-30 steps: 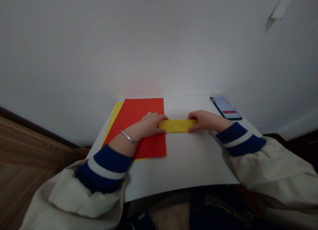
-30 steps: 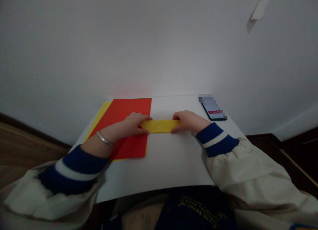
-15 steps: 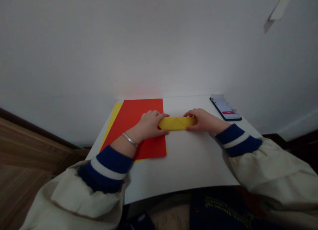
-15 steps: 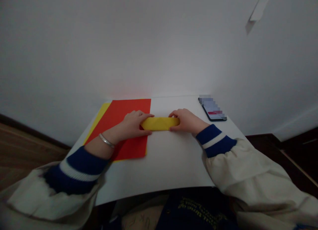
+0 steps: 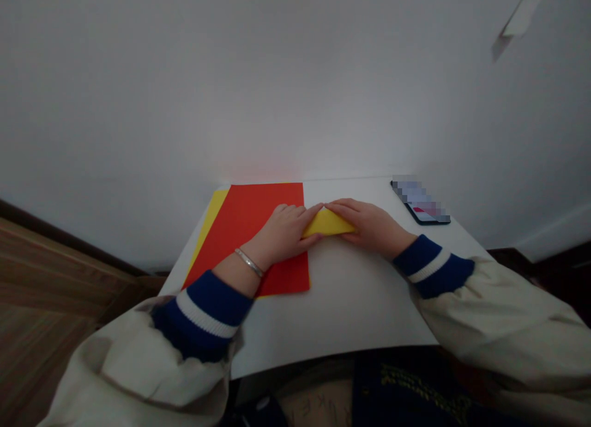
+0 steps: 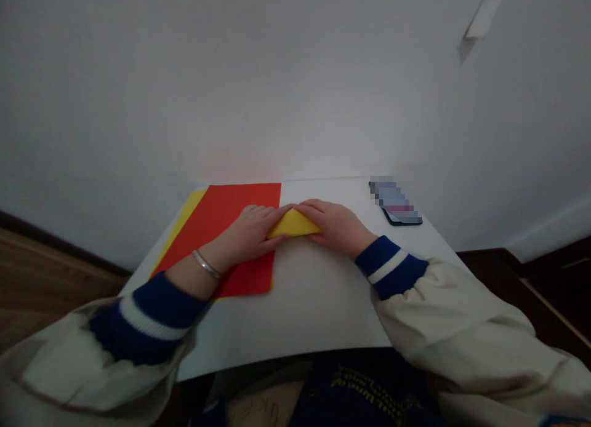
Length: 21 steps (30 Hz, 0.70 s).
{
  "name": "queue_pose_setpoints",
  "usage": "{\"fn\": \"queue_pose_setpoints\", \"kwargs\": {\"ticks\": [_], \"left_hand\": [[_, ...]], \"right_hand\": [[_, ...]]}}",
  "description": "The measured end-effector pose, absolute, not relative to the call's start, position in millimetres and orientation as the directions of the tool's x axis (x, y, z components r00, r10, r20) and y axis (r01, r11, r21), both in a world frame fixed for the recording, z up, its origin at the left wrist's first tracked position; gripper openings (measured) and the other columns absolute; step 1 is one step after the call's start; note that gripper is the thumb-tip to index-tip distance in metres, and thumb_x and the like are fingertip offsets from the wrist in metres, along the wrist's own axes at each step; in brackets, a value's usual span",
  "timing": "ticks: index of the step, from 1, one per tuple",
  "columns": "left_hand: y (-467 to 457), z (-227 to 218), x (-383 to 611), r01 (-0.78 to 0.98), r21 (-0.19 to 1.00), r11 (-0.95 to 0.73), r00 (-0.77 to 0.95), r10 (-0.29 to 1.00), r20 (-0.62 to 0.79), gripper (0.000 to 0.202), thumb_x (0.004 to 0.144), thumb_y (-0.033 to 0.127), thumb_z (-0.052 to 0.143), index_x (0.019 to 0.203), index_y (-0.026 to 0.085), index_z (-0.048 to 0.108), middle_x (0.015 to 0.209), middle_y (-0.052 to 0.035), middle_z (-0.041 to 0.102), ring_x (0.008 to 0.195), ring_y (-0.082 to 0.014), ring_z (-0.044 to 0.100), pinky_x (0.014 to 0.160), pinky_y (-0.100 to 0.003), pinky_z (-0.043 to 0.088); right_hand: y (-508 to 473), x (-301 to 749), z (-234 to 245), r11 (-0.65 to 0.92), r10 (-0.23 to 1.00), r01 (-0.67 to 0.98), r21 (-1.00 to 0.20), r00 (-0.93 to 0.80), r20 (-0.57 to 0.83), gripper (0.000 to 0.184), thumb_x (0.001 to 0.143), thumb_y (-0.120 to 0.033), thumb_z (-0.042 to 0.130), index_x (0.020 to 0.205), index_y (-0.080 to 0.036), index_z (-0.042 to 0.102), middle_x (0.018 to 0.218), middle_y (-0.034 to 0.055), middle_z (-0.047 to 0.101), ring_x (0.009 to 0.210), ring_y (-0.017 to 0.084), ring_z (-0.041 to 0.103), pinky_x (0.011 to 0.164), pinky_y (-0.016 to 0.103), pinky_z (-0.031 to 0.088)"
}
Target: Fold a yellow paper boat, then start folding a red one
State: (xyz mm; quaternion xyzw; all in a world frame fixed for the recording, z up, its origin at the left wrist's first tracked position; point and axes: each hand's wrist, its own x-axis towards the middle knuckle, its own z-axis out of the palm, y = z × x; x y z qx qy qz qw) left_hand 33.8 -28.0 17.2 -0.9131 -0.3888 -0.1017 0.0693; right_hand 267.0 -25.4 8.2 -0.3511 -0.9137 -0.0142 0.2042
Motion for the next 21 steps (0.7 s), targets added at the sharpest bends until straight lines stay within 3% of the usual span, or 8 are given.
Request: {"fn": "queue_pose_setpoints", "kwargs": {"ticks": [5,8,12,21], "left_hand": [[-24,17,32,0.657,-0.033,-0.753,0.708,0.601,0.37,0.053,0.09,0.046,0.053,0.134,0.017,0.048,0.123,-0.0113,0.06,0.107,-0.0251,0.055,0.091,-0.04,0.038],[-22,18,32,0.617,-0.049,-0.786,0.706,0.524,0.476,0.029,0.092,0.037,0.054,0.115,0.023,0.063,0.109,-0.0053,0.068,0.097,-0.0202,0.059,0.093,-0.039,0.036],[-22,19,35,0.586,-0.09,-0.805,0.693,0.441,0.57,0.02,0.093,0.033,0.053,0.102,0.023,0.068,0.088,-0.0014,0.071,0.081,-0.0164,0.061,0.09,-0.037,0.038],[-23,25,43,0.497,-0.117,-0.86,0.66,0.287,0.695,0.019,0.093,0.034,0.054,0.086,0.022,0.067,0.081,0.0009,0.069,0.072,-0.0126,0.057,0.077,-0.03,0.04]], "right_hand": [[-30,263,15,0.721,0.653,0.692,-0.035,-0.661,0.37,0.04,0.09,-0.032,0.054,0.127,-0.018,0.055,0.108,0.0112,0.068,0.093,0.023,0.063,0.081,0.039,0.049],[-32,260,17,0.732,0.638,0.68,-0.049,-0.658,0.399,0.03,0.091,-0.031,0.053,0.117,-0.021,0.063,0.1,0.0074,0.071,0.088,0.021,0.064,0.08,0.035,0.048],[-34,256,19,0.743,0.607,0.666,-0.072,-0.623,0.494,0.021,0.089,-0.024,0.056,0.105,-0.02,0.068,0.105,0.0058,0.071,0.094,0.019,0.063,0.083,0.032,0.047],[-40,249,26,0.716,0.592,0.695,0.066,-0.655,0.469,0.027,0.094,-0.034,0.048,0.096,-0.018,0.071,0.094,0.0051,0.074,0.085,0.019,0.064,0.069,0.03,0.046]]}}
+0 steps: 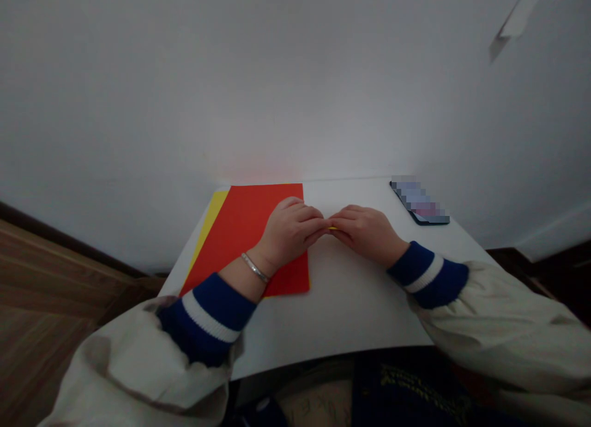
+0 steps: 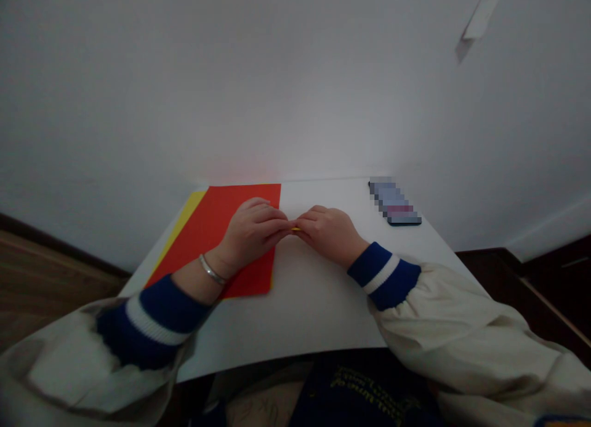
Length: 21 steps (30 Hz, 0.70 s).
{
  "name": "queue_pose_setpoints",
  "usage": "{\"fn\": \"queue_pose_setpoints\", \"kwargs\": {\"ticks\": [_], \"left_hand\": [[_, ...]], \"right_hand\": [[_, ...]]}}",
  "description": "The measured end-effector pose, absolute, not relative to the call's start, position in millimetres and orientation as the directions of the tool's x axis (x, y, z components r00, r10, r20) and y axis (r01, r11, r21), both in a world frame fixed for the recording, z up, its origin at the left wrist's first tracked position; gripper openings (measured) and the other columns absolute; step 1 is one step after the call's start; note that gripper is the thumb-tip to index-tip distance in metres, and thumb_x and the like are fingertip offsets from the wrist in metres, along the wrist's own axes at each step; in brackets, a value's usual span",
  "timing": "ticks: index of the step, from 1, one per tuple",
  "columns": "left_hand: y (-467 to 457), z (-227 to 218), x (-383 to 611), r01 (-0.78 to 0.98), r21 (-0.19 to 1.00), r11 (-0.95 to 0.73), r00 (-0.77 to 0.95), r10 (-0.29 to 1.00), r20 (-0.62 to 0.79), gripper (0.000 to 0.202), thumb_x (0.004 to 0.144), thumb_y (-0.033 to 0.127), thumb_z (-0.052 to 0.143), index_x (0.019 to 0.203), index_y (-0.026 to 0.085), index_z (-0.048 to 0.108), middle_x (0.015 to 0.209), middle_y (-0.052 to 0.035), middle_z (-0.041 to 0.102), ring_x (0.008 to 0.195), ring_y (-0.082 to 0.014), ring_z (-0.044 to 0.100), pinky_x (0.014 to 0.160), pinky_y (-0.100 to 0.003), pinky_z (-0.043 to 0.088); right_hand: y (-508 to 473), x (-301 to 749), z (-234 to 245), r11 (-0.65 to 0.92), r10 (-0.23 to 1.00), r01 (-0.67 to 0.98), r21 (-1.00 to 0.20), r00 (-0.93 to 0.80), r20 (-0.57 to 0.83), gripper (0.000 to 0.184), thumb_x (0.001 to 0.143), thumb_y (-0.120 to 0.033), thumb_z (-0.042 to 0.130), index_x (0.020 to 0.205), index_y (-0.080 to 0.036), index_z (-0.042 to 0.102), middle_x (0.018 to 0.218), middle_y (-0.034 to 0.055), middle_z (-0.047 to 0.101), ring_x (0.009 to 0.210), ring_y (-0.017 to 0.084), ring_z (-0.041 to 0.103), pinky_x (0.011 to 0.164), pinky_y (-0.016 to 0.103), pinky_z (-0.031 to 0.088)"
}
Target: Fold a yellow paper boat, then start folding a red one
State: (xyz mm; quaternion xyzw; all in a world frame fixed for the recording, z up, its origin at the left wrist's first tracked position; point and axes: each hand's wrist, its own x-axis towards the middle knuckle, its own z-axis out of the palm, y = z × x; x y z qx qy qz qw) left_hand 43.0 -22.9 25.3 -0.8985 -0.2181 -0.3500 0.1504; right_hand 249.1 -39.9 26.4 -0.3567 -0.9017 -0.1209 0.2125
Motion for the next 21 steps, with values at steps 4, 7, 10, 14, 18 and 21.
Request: {"fn": "queue_pose_setpoints", "kwargs": {"ticks": [4,7,10,14,18,21], "left_hand": [[-25,27,43,0.534,-0.099,-0.84,0.684,0.36,0.634,0.025,0.094,0.033,0.051,0.078,0.022,0.066,0.081,0.0008,0.069,0.074,-0.0138,0.055,0.076,-0.031,0.038],[-26,28,42,0.571,-0.087,-0.817,0.7,0.428,0.572,0.03,0.096,0.036,0.047,0.078,0.023,0.067,0.083,-0.0001,0.069,0.077,-0.0147,0.055,0.077,-0.032,0.038],[-27,29,39,0.59,-0.08,-0.803,0.694,0.454,0.558,0.029,0.095,0.04,0.047,0.083,0.025,0.07,0.085,-0.0005,0.07,0.079,-0.0156,0.056,0.076,-0.033,0.038],[-28,28,35,0.654,-0.117,-0.747,0.658,0.485,0.576,0.023,0.095,0.035,0.049,0.095,0.026,0.07,0.089,-0.0007,0.073,0.08,-0.0164,0.06,0.078,-0.035,0.038],[-27,26,32,0.674,-0.141,-0.725,0.643,0.481,0.596,0.018,0.094,0.025,0.051,0.096,0.027,0.069,0.087,0.0016,0.074,0.078,-0.0153,0.064,0.086,-0.038,0.039],[-26,24,31,0.679,-0.113,-0.726,0.632,0.499,0.593,0.017,0.094,0.024,0.053,0.098,0.027,0.069,0.091,0.002,0.074,0.082,-0.0152,0.066,0.092,-0.04,0.038]], "right_hand": [[-39,250,26,0.729,0.595,0.682,0.05,-0.669,0.446,0.029,0.096,-0.036,0.045,0.1,-0.021,0.07,0.098,0.0035,0.074,0.087,0.018,0.064,0.072,0.03,0.046],[-39,251,26,0.72,0.624,0.694,0.018,-0.658,0.421,0.03,0.096,-0.039,0.045,0.101,-0.024,0.07,0.1,0.0018,0.074,0.088,0.018,0.065,0.071,0.03,0.047],[-38,253,24,0.704,0.646,0.71,0.003,-0.643,0.412,0.027,0.095,-0.038,0.047,0.104,-0.027,0.07,0.101,0.0005,0.074,0.087,0.018,0.066,0.069,0.03,0.048],[-36,258,19,0.653,0.689,0.757,-0.024,-0.579,0.436,0.027,0.093,-0.037,0.051,0.11,-0.028,0.068,0.106,0.0019,0.073,0.089,0.019,0.068,0.071,0.031,0.05],[-34,262,16,0.637,0.715,0.768,-0.07,-0.555,0.424,0.028,0.093,-0.036,0.05,0.112,-0.026,0.068,0.109,0.0023,0.072,0.093,0.019,0.068,0.074,0.031,0.051],[-33,263,15,0.62,0.734,0.78,-0.084,-0.54,0.411,0.029,0.092,-0.032,0.051,0.117,-0.025,0.065,0.114,0.003,0.07,0.096,0.021,0.067,0.077,0.034,0.052]]}}
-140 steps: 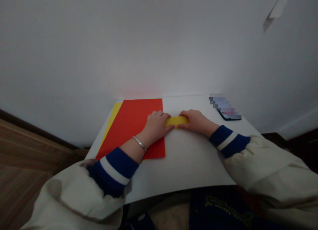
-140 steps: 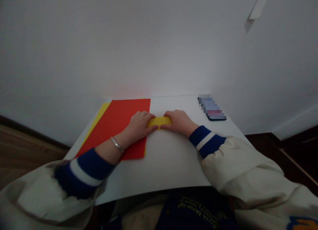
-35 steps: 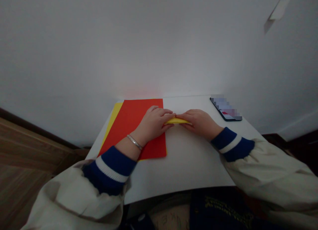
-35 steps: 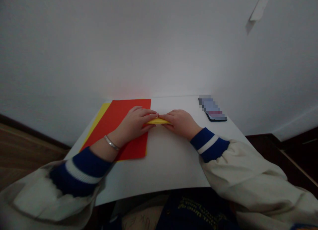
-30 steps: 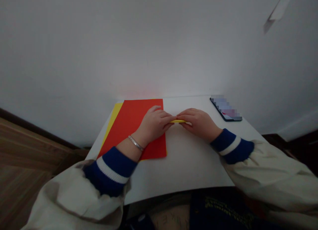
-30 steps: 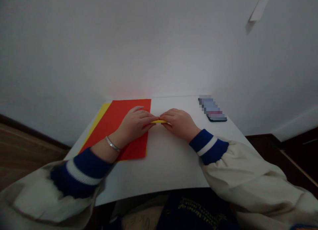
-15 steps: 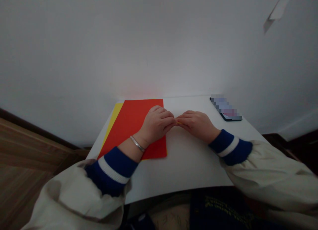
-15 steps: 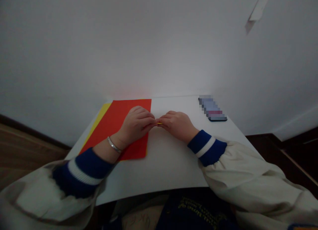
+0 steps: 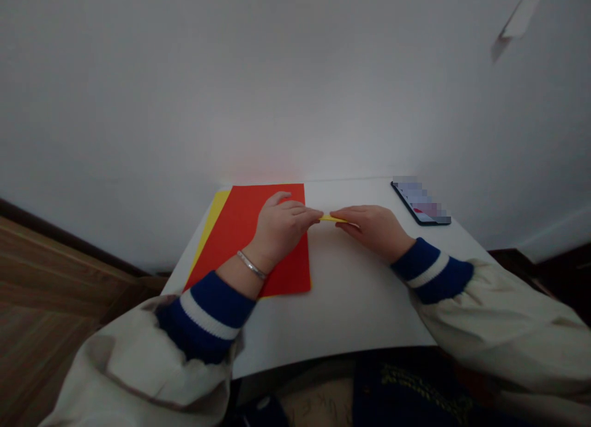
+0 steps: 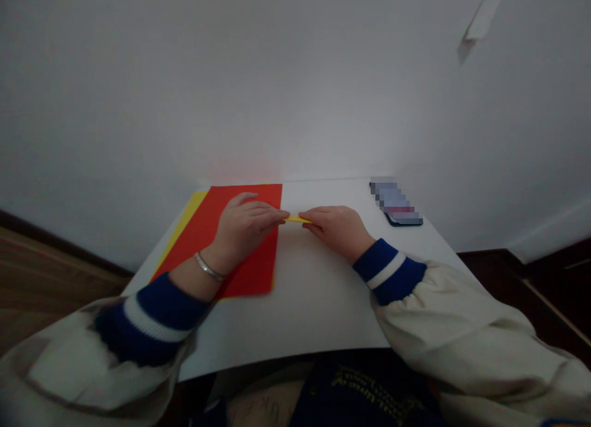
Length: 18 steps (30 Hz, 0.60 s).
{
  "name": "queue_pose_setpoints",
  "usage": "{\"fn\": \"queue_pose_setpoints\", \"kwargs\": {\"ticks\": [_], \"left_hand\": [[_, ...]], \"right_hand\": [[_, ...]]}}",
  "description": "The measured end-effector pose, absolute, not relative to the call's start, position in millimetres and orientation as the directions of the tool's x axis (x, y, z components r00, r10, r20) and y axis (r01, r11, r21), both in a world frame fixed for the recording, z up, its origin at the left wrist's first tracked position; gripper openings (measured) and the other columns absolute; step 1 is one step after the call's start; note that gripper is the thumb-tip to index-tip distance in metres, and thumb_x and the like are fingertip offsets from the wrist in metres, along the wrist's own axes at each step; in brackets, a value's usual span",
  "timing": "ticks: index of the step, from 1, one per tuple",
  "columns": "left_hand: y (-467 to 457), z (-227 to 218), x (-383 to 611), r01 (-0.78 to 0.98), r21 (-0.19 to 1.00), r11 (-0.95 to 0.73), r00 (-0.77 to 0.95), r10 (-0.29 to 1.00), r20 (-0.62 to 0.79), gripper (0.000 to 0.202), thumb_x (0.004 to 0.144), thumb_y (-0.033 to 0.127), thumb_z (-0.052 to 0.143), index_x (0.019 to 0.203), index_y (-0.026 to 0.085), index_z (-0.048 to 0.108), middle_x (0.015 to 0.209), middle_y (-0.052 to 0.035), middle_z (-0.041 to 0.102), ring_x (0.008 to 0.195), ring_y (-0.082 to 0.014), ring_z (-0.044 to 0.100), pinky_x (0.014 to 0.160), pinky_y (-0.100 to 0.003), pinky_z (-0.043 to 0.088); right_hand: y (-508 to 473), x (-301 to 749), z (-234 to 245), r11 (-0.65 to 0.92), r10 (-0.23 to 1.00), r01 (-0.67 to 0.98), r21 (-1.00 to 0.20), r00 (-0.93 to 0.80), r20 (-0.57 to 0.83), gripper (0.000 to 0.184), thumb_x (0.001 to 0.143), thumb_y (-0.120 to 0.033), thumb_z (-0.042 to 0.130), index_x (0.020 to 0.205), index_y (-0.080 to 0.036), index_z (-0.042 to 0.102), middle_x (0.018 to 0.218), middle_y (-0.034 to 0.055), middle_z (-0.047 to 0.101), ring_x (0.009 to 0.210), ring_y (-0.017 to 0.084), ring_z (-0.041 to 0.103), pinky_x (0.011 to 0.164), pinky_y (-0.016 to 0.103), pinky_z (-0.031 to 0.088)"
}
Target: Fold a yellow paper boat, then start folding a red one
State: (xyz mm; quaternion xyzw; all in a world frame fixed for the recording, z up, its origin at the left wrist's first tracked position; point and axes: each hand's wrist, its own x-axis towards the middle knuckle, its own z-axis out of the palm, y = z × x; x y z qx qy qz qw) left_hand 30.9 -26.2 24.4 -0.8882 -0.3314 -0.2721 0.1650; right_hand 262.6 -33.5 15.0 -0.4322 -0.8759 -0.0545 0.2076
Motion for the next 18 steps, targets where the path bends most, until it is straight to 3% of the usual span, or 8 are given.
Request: {"fn": "queue_pose_setpoints", "kwargs": {"ticks": [5,10,14,18], "left_hand": [[-25.5,22.6,30.2,0.713,-0.052,-0.699,0.596,0.565,0.571,0.018,0.092,0.022,0.054,0.103,0.024,0.067,0.101,-0.0018,0.073,0.091,-0.019,0.066,0.094,-0.043,0.04],[-24.7,18.4,30.9,0.707,0.049,-0.706,0.59,0.627,0.509,0.025,0.084,0.017,0.058,0.109,0.02,0.063,0.113,-0.0051,0.068,0.099,-0.0214,0.063,0.089,-0.038,0.047],[-26.1,16.8,32.6,0.701,0.13,-0.701,0.566,0.658,0.497,0.038,0.083,0.02,0.061,0.121,0.019,0.055,0.123,-0.0086,0.061,0.11,-0.0226,0.057,0.093,-0.038,0.047],[-26.3,15.6,33.4,0.698,0.154,-0.699,0.555,0.664,0.501,0.054,0.084,0.023,0.062,0.134,0.02,0.043,0.129,-0.0099,0.055,0.118,-0.0242,0.05,0.1,-0.041,0.042]], "right_hand": [[-27.3,264.9,10.7,0.597,0.755,0.79,-0.139,-0.496,0.428,0.036,0.085,-0.027,0.059,0.12,-0.019,0.062,0.111,0.009,0.07,0.098,0.025,0.065,0.085,0.04,0.05],[-24.4,266.5,7.4,0.662,0.707,0.72,-0.208,-0.509,0.491,0.044,0.081,-0.021,0.061,0.124,-0.018,0.055,0.114,0.0108,0.063,0.103,0.024,0.058,0.091,0.041,0.047],[-27.5,264.8,9.0,0.656,0.711,0.71,-0.255,-0.469,0.524,0.051,0.076,-0.012,0.059,0.126,-0.02,0.05,0.115,0.0106,0.059,0.104,0.025,0.056,0.09,0.041,0.047],[-29.3,263.1,12.7,0.654,0.702,0.724,-0.219,-0.475,0.53,0.056,0.075,-0.01,0.057,0.129,-0.02,0.047,0.111,0.011,0.06,0.101,0.026,0.057,0.086,0.041,0.047]]}}
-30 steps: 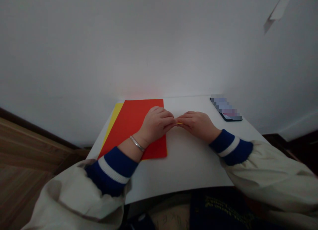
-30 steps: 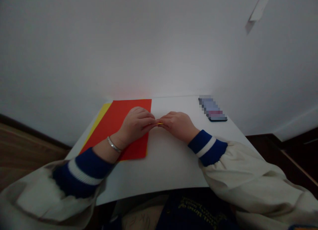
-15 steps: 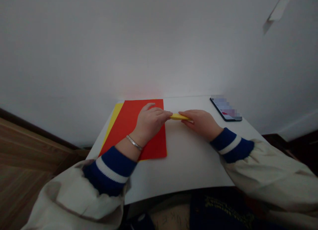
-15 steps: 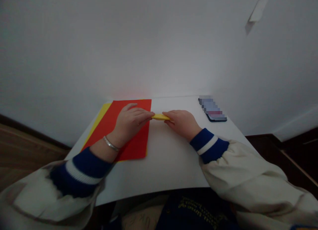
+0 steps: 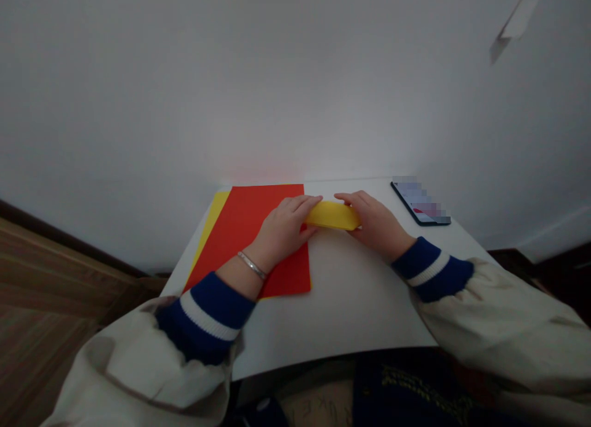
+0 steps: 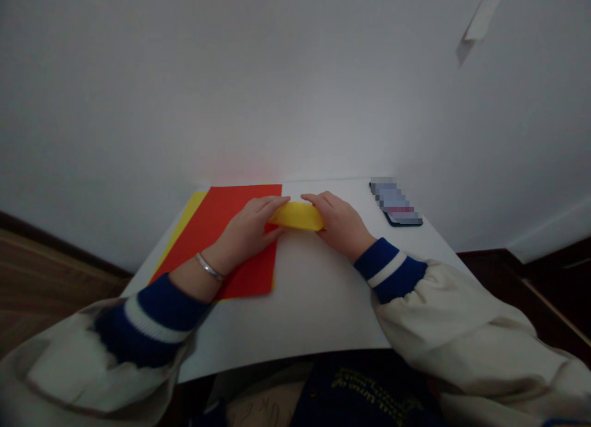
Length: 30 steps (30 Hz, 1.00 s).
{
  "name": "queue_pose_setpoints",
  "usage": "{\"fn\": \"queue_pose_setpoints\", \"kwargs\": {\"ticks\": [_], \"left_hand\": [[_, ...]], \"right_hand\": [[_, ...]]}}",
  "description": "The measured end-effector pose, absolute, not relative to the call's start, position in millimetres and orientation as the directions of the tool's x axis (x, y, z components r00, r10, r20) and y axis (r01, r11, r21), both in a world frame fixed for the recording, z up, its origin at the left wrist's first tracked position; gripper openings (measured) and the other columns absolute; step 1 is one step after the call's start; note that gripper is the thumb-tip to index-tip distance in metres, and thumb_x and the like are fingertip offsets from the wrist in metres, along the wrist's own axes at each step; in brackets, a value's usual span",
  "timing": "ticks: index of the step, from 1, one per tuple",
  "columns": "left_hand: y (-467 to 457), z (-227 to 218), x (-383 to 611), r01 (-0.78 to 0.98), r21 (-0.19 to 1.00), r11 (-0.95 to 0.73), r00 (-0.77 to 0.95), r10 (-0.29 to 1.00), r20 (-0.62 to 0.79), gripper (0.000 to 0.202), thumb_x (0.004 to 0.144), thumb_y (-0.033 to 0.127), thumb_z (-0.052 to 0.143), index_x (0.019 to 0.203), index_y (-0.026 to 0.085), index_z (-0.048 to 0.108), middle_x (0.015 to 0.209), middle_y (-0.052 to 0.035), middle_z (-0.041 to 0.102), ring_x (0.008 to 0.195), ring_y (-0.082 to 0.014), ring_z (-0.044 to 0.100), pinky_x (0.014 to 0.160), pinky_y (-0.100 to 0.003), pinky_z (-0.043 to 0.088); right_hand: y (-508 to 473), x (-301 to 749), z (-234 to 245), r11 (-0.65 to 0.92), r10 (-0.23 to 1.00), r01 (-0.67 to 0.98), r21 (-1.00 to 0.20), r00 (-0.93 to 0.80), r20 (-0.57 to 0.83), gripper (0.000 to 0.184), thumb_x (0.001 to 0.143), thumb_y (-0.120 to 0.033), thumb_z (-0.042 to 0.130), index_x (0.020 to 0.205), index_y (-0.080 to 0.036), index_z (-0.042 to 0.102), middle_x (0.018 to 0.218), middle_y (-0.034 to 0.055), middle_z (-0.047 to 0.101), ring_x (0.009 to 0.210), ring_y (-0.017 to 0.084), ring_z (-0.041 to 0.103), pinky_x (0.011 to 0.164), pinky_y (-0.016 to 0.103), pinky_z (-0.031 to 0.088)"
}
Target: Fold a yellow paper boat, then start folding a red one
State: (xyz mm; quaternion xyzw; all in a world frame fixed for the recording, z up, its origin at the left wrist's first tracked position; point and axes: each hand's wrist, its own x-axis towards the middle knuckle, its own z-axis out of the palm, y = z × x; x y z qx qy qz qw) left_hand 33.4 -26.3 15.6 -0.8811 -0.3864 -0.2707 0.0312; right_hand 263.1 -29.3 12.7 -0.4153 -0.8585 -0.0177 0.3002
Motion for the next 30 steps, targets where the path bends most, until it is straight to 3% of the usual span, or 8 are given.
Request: {"fn": "queue_pose_setpoints", "kwargs": {"ticks": [5,8,13,17,24,28,30], "left_hand": [[-23,13,32,0.729,0.154,-0.667,0.536,0.695,0.479,0.059,0.083,0.022,0.063,0.137,0.02,0.039,0.128,-0.0101,0.054,0.116,-0.0252,0.05,0.1,-0.042,0.041],[-23,13,30,0.753,0.15,-0.641,0.525,0.722,0.451,0.059,0.08,0.022,0.066,0.134,0.02,0.042,0.119,-0.01,0.056,0.108,-0.0241,0.054,0.091,-0.039,0.047],[-27,14,30,0.8,0.095,-0.592,0.507,0.752,0.421,0.033,0.079,0.017,0.063,0.11,0.019,0.055,0.106,-0.0078,0.055,0.092,-0.0201,0.056,0.075,-0.032,0.051],[-27,15,29,0.827,0.052,-0.56,0.491,0.764,0.419,0.016,0.08,0.015,0.058,0.096,0.017,0.058,0.106,-0.0091,0.056,0.088,-0.0198,0.056,0.071,-0.03,0.051],[-26,18,27,0.835,-0.059,-0.548,0.527,0.763,0.375,0.017,0.083,0.016,0.051,0.091,0.016,0.066,0.1,-0.0094,0.062,0.087,-0.0222,0.058,0.073,-0.034,0.051],[-25,16,28,0.817,-0.017,-0.576,0.545,0.762,0.349,0.021,0.084,0.015,0.052,0.095,0.018,0.07,0.101,-0.0092,0.062,0.092,-0.0219,0.057,0.076,-0.033,0.05],[-26,14,28,0.803,0.01,-0.595,0.557,0.757,0.341,0.022,0.085,0.017,0.052,0.098,0.019,0.07,0.105,-0.0091,0.061,0.094,-0.0213,0.057,0.077,-0.032,0.05]], "right_hand": [[-31,263,18,0.659,0.686,0.745,-0.105,-0.537,0.491,0.062,0.075,-0.009,0.055,0.135,-0.019,0.043,0.109,0.0115,0.06,0.092,0.026,0.057,0.08,0.04,0.046],[-31,264,19,0.67,0.677,0.738,-0.077,-0.565,0.472,0.065,0.074,-0.009,0.055,0.137,-0.021,0.041,0.108,0.0108,0.062,0.091,0.026,0.057,0.08,0.041,0.045],[-27,267,12,0.68,0.697,0.689,-0.251,-0.501,0.513,0.07,0.072,-0.011,0.059,0.139,-0.022,0.038,0.102,0.0084,0.064,0.092,0.025,0.059,0.085,0.043,0.047],[-26,269,7,0.698,0.706,0.607,-0.381,-0.492,0.509,0.068,0.075,-0.012,0.058,0.139,-0.024,0.038,0.098,0.0059,0.064,0.092,0.022,0.061,0.087,0.042,0.049],[-28,268,8,0.713,0.697,0.577,-0.399,-0.517,0.496,0.042,0.073,-0.005,0.052,0.111,-0.023,0.058,0.103,0.0056,0.067,0.096,0.02,0.062,0.089,0.042,0.049],[-25,269,7,0.714,0.696,0.553,-0.429,-0.5,0.516,0.033,0.072,-0.002,0.047,0.094,-0.021,0.062,0.112,0.0092,0.062,0.106,0.021,0.058,0.089,0.041,0.049],[-24,269,6,0.696,0.715,0.563,-0.446,-0.494,0.495,0.027,0.075,-0.005,0.048,0.09,-0.02,0.065,0.107,0.0102,0.061,0.099,0.021,0.059,0.081,0.038,0.051]]}}
